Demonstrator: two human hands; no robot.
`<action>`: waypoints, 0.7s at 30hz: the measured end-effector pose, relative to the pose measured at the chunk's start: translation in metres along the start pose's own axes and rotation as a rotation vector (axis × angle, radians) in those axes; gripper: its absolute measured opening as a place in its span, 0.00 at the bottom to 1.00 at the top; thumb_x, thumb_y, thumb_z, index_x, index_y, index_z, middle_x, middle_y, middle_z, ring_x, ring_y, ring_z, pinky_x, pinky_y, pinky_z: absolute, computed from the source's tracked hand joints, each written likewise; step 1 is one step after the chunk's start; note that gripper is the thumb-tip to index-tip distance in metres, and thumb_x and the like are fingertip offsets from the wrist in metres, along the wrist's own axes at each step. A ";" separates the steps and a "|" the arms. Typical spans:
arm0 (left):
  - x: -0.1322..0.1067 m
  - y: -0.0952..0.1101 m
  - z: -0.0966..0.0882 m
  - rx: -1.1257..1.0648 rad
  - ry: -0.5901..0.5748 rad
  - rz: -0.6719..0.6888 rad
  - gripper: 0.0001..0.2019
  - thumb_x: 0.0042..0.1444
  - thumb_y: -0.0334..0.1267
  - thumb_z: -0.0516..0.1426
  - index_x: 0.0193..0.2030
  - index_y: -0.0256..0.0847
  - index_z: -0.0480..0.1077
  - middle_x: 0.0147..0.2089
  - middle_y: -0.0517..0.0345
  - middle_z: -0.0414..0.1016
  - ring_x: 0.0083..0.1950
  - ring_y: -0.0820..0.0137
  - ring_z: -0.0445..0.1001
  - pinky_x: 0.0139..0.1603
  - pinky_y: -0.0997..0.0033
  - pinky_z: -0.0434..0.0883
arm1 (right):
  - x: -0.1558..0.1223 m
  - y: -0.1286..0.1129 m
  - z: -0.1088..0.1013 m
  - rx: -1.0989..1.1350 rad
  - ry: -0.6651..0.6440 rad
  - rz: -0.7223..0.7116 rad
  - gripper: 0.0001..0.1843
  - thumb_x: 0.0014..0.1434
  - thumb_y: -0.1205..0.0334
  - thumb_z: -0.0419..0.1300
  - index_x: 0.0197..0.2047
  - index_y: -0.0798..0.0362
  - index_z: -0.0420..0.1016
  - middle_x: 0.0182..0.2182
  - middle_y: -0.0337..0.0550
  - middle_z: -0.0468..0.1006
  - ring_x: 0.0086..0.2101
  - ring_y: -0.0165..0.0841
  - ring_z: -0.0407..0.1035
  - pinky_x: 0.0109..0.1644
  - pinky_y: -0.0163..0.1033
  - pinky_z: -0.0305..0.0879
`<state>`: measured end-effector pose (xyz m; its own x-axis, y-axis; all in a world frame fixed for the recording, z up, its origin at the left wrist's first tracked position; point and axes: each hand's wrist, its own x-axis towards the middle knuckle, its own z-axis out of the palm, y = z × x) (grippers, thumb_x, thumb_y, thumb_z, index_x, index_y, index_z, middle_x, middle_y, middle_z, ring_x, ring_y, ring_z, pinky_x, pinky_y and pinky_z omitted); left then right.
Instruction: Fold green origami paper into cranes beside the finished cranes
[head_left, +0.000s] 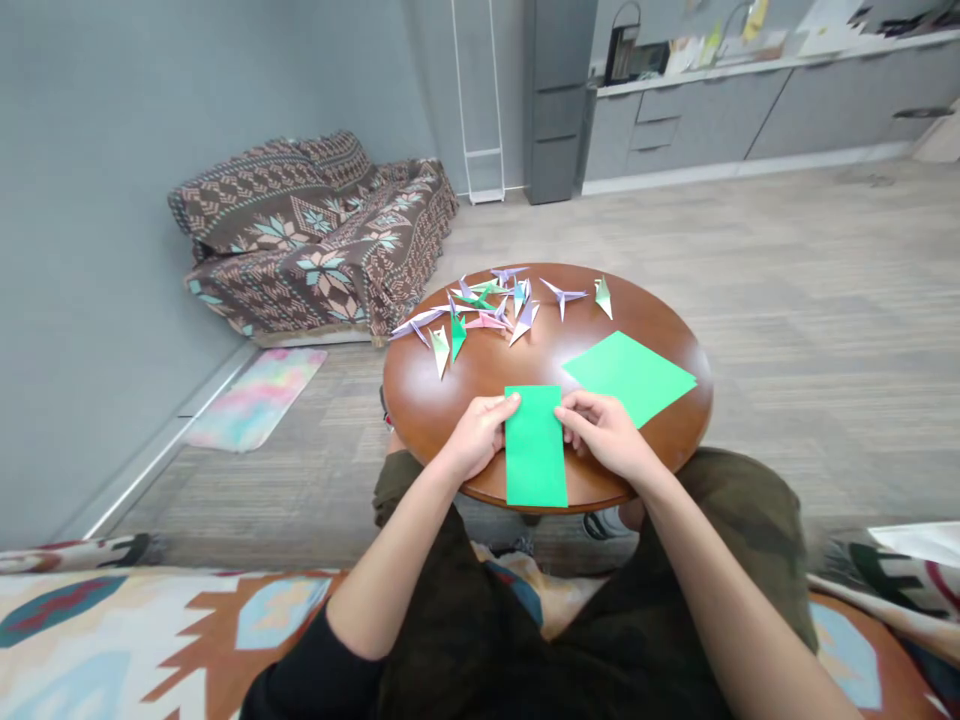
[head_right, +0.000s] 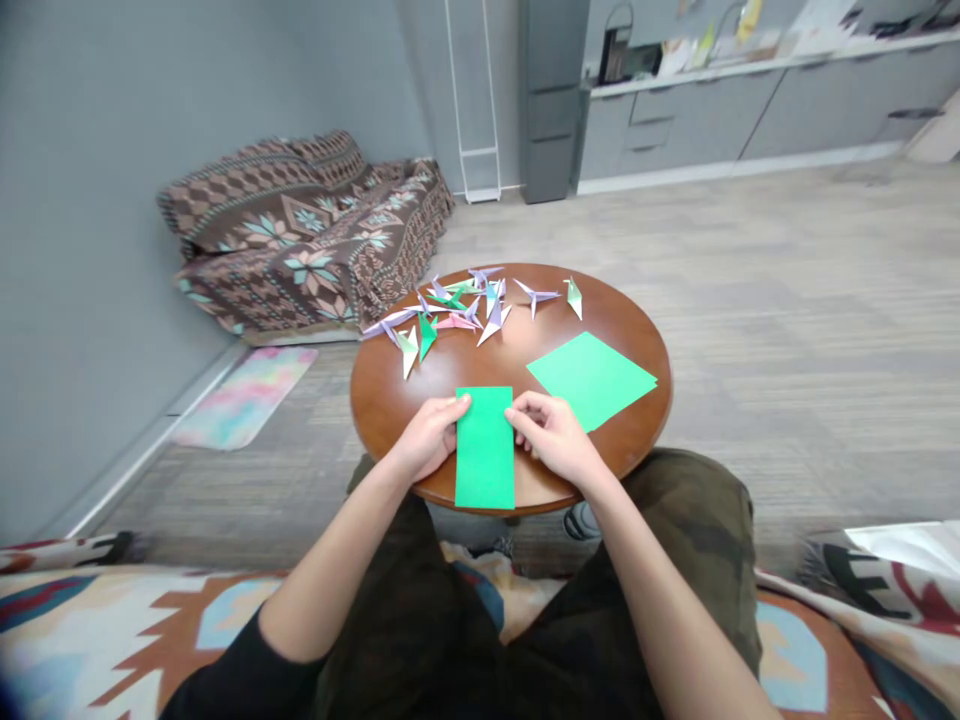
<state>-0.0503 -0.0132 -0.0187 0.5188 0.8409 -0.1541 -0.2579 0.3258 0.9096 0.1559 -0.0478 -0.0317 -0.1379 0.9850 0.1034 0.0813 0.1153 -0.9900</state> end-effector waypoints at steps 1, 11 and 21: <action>0.000 0.000 0.000 0.010 -0.017 0.000 0.25 0.54 0.54 0.69 0.43 0.29 0.83 0.43 0.37 0.86 0.45 0.51 0.85 0.52 0.54 0.78 | 0.000 0.000 0.000 -0.002 0.002 0.000 0.19 0.64 0.46 0.64 0.29 0.51 0.71 0.20 0.34 0.73 0.20 0.28 0.66 0.25 0.34 0.62; 0.004 -0.004 0.000 -0.008 0.018 0.023 0.25 0.53 0.57 0.69 0.41 0.31 0.82 0.39 0.42 0.86 0.41 0.54 0.84 0.47 0.56 0.80 | -0.001 0.002 -0.001 0.007 -0.014 0.010 0.18 0.64 0.47 0.65 0.30 0.51 0.73 0.20 0.34 0.72 0.20 0.28 0.66 0.25 0.34 0.62; 0.005 -0.015 0.000 0.111 0.071 0.185 0.29 0.53 0.49 0.70 0.58 0.38 0.74 0.46 0.47 0.85 0.43 0.59 0.84 0.47 0.62 0.79 | 0.006 0.012 -0.003 0.108 0.131 0.019 0.25 0.58 0.38 0.69 0.27 0.49 0.68 0.16 0.33 0.72 0.16 0.27 0.62 0.20 0.34 0.57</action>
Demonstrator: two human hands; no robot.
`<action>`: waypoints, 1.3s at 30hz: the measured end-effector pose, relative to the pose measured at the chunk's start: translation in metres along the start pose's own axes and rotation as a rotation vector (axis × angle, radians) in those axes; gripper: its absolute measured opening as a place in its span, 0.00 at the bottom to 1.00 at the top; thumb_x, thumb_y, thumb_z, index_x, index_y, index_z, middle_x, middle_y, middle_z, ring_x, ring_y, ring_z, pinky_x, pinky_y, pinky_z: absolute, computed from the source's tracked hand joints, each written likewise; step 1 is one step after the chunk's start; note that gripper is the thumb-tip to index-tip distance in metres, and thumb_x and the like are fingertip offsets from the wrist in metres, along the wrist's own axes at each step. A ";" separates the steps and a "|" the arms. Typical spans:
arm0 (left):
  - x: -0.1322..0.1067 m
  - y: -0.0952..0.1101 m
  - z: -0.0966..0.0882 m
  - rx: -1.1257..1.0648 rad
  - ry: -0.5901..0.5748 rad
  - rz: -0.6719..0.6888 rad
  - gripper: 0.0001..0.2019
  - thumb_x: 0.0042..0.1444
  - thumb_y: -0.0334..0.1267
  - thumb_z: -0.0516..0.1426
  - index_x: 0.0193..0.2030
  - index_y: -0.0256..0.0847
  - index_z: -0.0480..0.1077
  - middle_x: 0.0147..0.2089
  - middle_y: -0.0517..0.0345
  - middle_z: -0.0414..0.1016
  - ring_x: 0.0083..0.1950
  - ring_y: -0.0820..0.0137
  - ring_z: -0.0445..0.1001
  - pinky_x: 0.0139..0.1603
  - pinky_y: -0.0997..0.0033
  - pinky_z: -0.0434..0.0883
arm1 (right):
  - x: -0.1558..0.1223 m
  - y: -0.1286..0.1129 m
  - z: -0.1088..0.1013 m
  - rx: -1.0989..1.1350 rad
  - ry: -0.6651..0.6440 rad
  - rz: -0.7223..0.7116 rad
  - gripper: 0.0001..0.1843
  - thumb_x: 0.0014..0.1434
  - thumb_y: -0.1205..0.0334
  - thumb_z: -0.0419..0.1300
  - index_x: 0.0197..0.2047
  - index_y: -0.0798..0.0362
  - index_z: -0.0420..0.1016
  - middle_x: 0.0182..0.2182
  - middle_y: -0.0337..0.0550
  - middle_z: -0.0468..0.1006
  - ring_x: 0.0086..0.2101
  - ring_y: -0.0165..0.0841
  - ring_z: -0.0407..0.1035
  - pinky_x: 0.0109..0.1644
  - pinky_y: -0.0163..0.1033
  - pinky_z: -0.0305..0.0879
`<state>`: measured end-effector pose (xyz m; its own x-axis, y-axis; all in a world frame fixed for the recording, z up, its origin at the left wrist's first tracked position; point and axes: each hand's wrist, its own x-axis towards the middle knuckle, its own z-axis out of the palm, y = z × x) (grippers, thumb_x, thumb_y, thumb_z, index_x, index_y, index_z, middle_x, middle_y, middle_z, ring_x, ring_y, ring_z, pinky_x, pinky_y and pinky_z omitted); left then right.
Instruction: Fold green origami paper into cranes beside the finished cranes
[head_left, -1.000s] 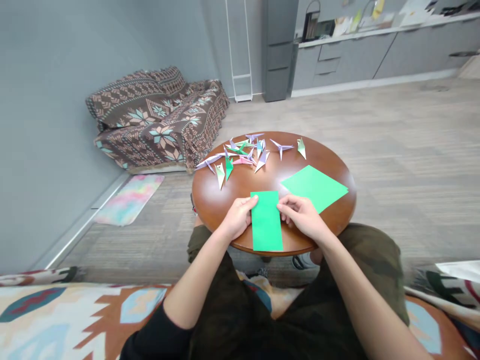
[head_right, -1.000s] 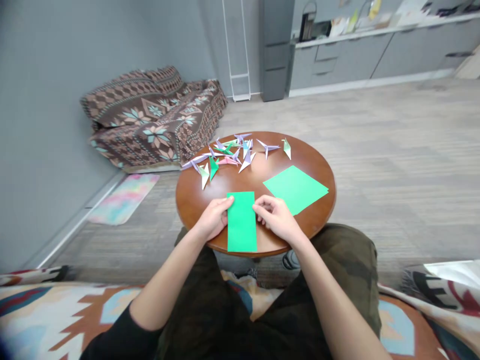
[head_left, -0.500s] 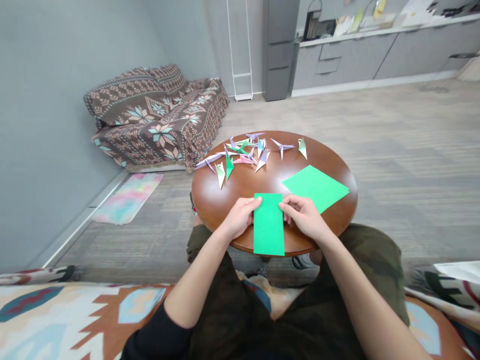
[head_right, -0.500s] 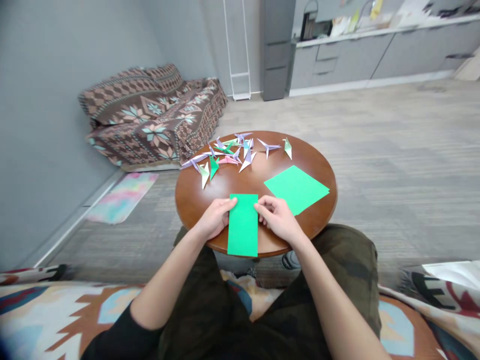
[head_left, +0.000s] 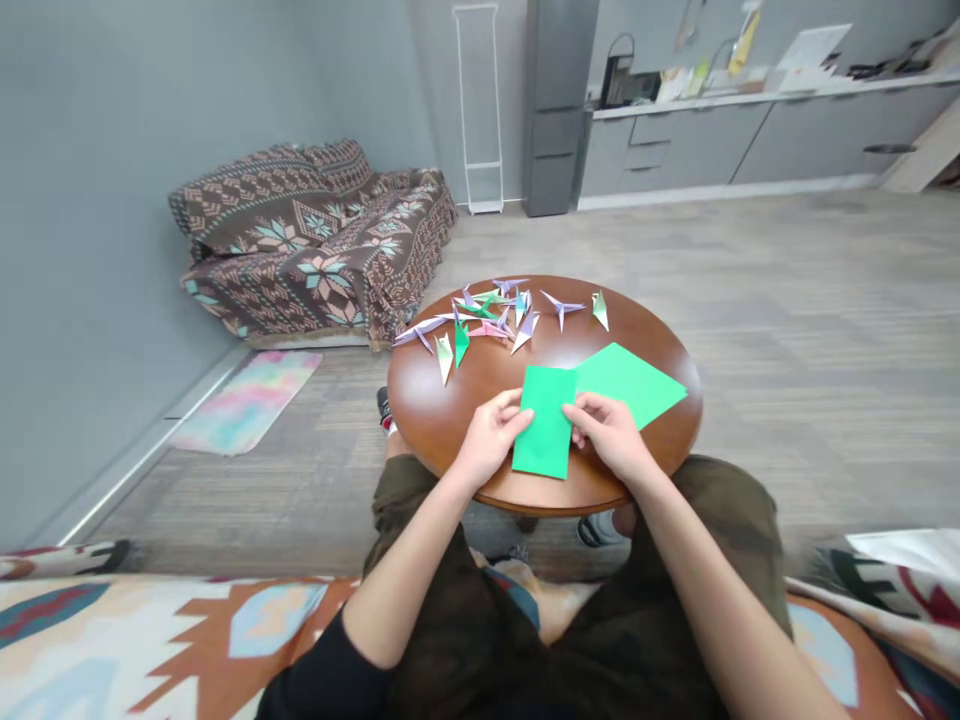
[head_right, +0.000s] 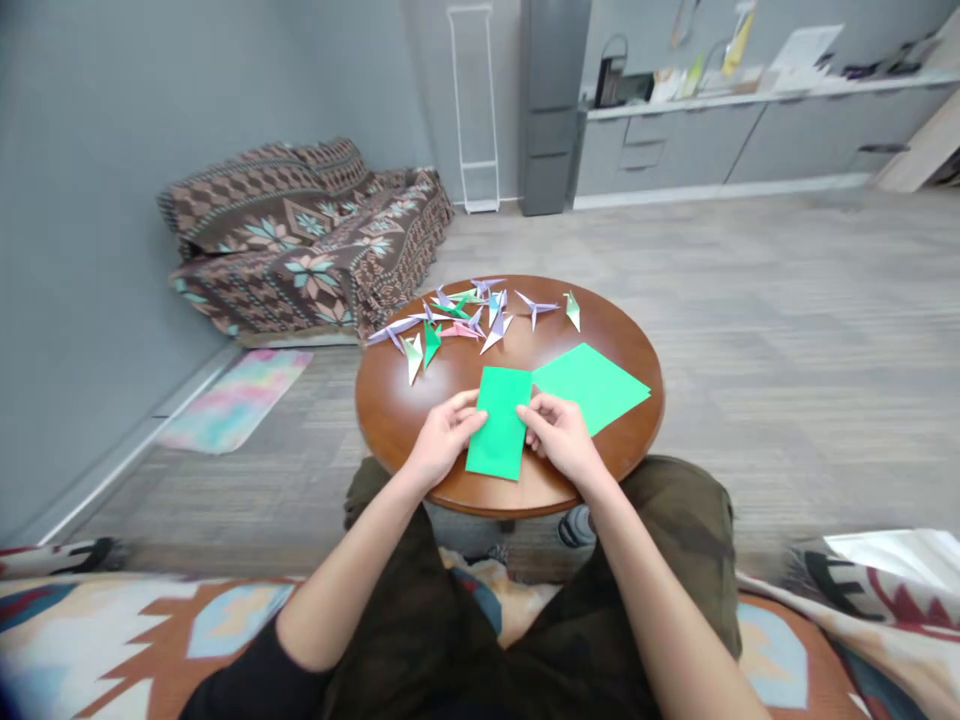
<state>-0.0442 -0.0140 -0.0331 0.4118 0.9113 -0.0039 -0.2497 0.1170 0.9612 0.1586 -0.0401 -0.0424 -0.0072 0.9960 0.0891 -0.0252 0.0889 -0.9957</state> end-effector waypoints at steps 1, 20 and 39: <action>0.000 -0.001 -0.001 0.033 0.026 0.026 0.31 0.53 0.47 0.70 0.61 0.40 0.71 0.47 0.47 0.85 0.43 0.61 0.84 0.46 0.63 0.79 | 0.001 0.001 -0.001 0.014 0.014 0.002 0.25 0.57 0.38 0.69 0.26 0.49 0.68 0.16 0.33 0.71 0.16 0.27 0.62 0.20 0.34 0.56; -0.031 0.040 0.021 0.505 -0.295 0.117 0.53 0.38 0.40 0.77 0.73 0.48 0.65 0.67 0.46 0.76 0.66 0.43 0.74 0.71 0.47 0.66 | -0.001 0.002 0.002 0.099 0.012 0.096 0.26 0.53 0.38 0.73 0.25 0.51 0.70 0.16 0.33 0.69 0.18 0.29 0.61 0.22 0.36 0.59; -0.016 0.001 0.011 -0.027 0.468 0.007 0.18 0.46 0.43 0.74 0.41 0.36 0.82 0.45 0.46 0.87 0.46 0.55 0.84 0.53 0.58 0.78 | -0.005 -0.008 0.027 0.108 0.291 0.069 0.20 0.52 0.45 0.74 0.41 0.50 0.81 0.42 0.49 0.88 0.42 0.49 0.81 0.53 0.54 0.76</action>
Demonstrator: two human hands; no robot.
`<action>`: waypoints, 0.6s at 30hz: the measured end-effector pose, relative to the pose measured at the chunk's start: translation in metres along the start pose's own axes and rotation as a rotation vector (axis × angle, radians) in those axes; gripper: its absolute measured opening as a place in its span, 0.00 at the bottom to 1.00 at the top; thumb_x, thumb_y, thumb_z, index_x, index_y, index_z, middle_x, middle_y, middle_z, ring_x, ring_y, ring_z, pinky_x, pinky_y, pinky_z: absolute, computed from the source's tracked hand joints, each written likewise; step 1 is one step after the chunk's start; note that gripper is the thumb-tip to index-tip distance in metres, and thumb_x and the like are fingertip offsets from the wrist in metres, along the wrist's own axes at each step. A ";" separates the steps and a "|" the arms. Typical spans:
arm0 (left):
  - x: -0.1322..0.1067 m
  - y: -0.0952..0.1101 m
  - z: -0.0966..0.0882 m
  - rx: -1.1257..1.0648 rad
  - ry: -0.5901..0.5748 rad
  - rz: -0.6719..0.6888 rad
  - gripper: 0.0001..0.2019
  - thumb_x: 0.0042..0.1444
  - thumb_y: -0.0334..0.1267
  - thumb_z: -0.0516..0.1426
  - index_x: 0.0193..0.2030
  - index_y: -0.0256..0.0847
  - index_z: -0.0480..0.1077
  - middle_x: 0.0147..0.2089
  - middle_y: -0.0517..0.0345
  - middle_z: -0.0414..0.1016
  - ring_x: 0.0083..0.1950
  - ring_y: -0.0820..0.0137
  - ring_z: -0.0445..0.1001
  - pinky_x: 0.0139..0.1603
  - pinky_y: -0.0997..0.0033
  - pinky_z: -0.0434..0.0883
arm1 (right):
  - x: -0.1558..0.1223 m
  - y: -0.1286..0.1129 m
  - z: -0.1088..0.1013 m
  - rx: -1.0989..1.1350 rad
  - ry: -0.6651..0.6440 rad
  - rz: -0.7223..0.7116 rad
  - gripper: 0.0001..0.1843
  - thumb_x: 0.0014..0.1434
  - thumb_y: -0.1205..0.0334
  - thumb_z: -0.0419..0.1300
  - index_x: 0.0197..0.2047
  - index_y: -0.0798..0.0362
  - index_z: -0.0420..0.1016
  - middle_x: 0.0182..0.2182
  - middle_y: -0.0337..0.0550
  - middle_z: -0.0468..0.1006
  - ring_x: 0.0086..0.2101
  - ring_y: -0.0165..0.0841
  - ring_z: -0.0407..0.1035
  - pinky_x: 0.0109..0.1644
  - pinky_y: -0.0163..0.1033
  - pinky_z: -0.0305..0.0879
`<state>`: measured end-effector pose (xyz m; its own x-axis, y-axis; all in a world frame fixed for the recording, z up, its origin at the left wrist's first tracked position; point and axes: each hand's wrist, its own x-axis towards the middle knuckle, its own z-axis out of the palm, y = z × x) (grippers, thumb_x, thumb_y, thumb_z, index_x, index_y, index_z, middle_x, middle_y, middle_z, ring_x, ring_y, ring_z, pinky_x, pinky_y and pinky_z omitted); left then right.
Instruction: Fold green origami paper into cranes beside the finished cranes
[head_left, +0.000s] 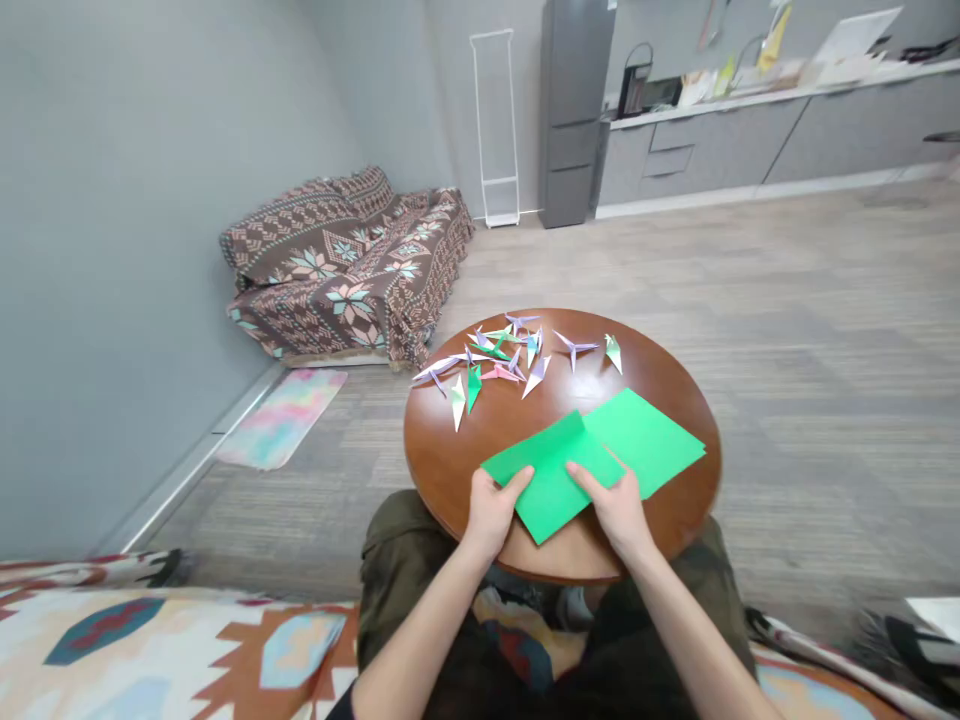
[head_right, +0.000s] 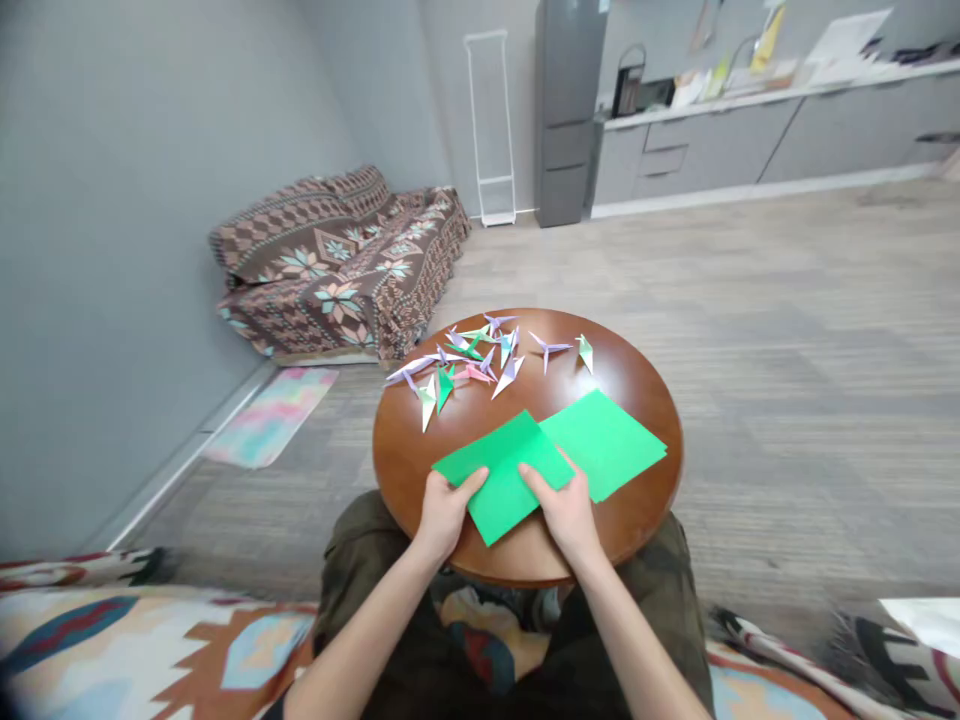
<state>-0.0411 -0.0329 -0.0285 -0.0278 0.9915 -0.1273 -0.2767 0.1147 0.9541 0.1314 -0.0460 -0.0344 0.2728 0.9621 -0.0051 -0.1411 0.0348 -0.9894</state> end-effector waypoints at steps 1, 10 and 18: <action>-0.001 0.002 0.004 -0.022 0.003 -0.010 0.18 0.47 0.44 0.74 0.41 0.36 0.82 0.45 0.46 0.87 0.47 0.54 0.84 0.53 0.57 0.78 | -0.003 0.001 0.003 0.005 0.020 0.001 0.21 0.53 0.46 0.73 0.44 0.50 0.81 0.44 0.50 0.88 0.45 0.50 0.81 0.56 0.56 0.76; 0.026 0.024 0.044 -0.464 -0.089 -0.291 0.24 0.57 0.48 0.68 0.55 0.33 0.78 0.55 0.39 0.84 0.62 0.49 0.80 0.66 0.48 0.73 | 0.002 -0.009 0.000 -0.057 0.108 0.014 0.17 0.63 0.45 0.65 0.47 0.48 0.82 0.52 0.50 0.86 0.58 0.50 0.76 0.67 0.56 0.70; 0.033 0.029 0.048 -0.478 -0.137 -0.298 0.21 0.56 0.43 0.69 0.53 0.33 0.78 0.55 0.39 0.84 0.65 0.48 0.77 0.68 0.46 0.72 | 0.018 -0.005 0.011 0.020 0.196 0.064 0.24 0.58 0.47 0.70 0.53 0.52 0.79 0.55 0.54 0.84 0.54 0.52 0.80 0.59 0.58 0.77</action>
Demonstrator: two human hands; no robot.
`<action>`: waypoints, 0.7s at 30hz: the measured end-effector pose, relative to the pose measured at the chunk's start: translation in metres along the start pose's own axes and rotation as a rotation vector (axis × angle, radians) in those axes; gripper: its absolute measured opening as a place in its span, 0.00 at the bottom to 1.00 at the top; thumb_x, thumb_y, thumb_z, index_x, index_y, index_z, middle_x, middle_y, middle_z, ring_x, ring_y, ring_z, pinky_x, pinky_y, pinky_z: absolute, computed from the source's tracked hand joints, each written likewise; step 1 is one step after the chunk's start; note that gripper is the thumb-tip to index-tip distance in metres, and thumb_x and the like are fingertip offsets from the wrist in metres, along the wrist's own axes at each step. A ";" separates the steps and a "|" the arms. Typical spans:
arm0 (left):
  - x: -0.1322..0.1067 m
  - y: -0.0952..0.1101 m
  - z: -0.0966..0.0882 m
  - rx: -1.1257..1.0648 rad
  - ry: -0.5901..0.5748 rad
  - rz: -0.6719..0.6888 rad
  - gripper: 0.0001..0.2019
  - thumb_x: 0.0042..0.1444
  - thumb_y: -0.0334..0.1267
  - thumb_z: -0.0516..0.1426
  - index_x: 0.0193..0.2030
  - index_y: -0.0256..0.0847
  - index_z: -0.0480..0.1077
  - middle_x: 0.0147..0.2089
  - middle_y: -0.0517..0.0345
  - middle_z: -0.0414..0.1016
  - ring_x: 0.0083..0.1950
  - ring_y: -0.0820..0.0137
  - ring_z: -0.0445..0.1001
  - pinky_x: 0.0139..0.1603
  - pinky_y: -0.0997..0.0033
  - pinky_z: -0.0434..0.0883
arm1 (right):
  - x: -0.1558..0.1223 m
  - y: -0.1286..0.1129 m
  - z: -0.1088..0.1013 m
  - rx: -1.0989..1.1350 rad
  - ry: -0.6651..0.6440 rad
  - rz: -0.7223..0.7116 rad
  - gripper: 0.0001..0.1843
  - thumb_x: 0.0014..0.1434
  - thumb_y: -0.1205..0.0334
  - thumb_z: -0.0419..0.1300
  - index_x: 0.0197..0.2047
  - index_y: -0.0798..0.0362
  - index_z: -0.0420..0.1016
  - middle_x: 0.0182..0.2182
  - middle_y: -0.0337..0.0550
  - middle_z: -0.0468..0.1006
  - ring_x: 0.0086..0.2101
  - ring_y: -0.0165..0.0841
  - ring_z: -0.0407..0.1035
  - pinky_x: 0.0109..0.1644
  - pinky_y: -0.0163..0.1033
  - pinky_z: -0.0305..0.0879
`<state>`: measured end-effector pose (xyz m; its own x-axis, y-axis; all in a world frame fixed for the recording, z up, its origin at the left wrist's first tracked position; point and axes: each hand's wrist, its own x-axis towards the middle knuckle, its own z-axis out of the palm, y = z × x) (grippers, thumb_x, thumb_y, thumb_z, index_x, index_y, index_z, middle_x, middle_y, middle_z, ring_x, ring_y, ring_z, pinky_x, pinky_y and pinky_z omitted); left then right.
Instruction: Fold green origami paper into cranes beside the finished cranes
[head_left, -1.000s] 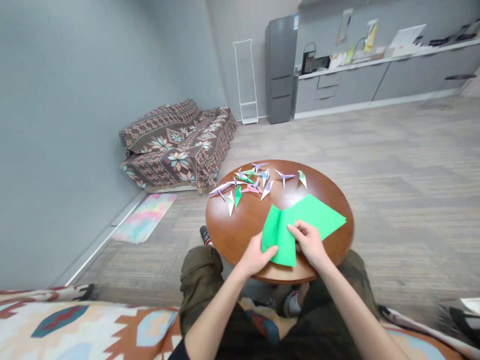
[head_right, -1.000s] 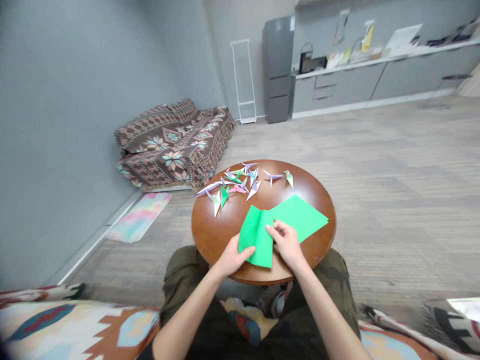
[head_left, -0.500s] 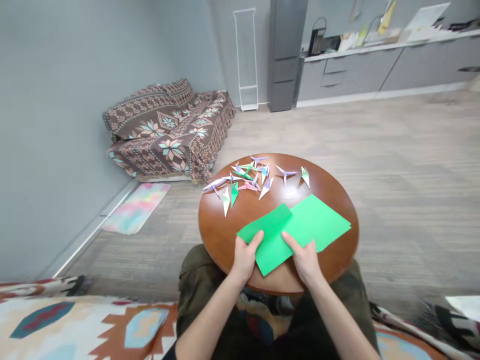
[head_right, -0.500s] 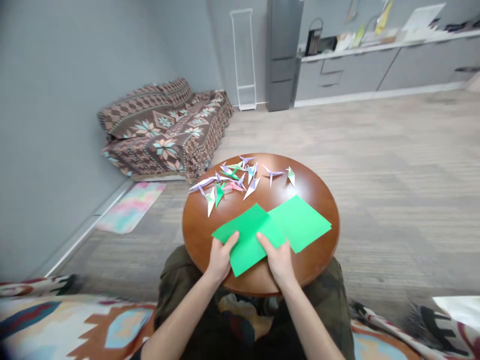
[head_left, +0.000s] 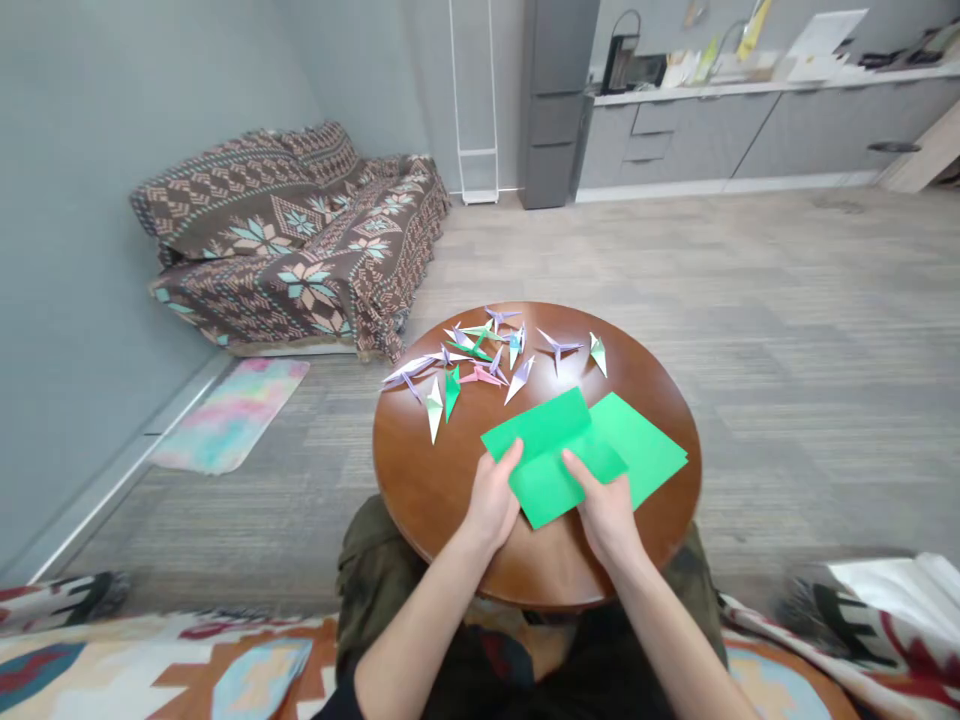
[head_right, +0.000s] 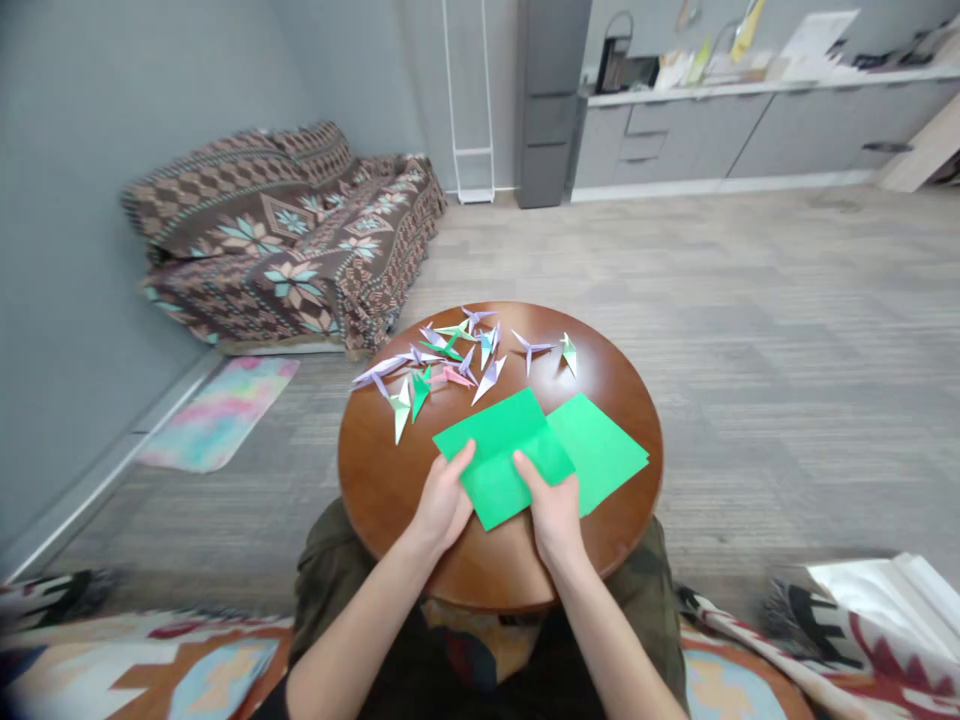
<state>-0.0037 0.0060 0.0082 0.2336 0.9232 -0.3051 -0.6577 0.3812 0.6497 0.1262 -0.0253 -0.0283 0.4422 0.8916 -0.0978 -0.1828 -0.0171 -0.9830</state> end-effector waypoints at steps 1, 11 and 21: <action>-0.001 0.000 0.000 -0.003 0.009 0.007 0.21 0.56 0.43 0.69 0.53 0.33 0.78 0.55 0.39 0.84 0.65 0.48 0.77 0.68 0.46 0.72 | 0.000 0.002 0.003 0.008 0.011 0.004 0.24 0.58 0.47 0.70 0.52 0.52 0.79 0.54 0.55 0.85 0.52 0.52 0.81 0.56 0.58 0.79; -0.006 0.006 -0.002 -0.009 -0.009 -0.081 0.25 0.54 0.47 0.70 0.54 0.33 0.78 0.58 0.37 0.82 0.64 0.45 0.78 0.68 0.44 0.72 | -0.017 0.006 0.011 -0.100 0.141 -0.065 0.16 0.58 0.48 0.71 0.38 0.52 0.82 0.39 0.53 0.89 0.40 0.51 0.82 0.49 0.55 0.79; -0.008 -0.003 0.007 -0.023 0.174 -0.024 0.16 0.58 0.42 0.66 0.48 0.33 0.78 0.50 0.42 0.86 0.56 0.52 0.83 0.63 0.51 0.76 | -0.028 0.004 0.005 -0.223 -0.008 -0.353 0.19 0.66 0.59 0.61 0.58 0.49 0.83 0.60 0.47 0.81 0.61 0.48 0.75 0.71 0.55 0.64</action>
<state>0.0012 -0.0022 0.0131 0.1229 0.8906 -0.4378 -0.6700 0.3999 0.6254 0.1091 -0.0480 -0.0290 0.4366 0.8637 0.2518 0.1739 0.1936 -0.9656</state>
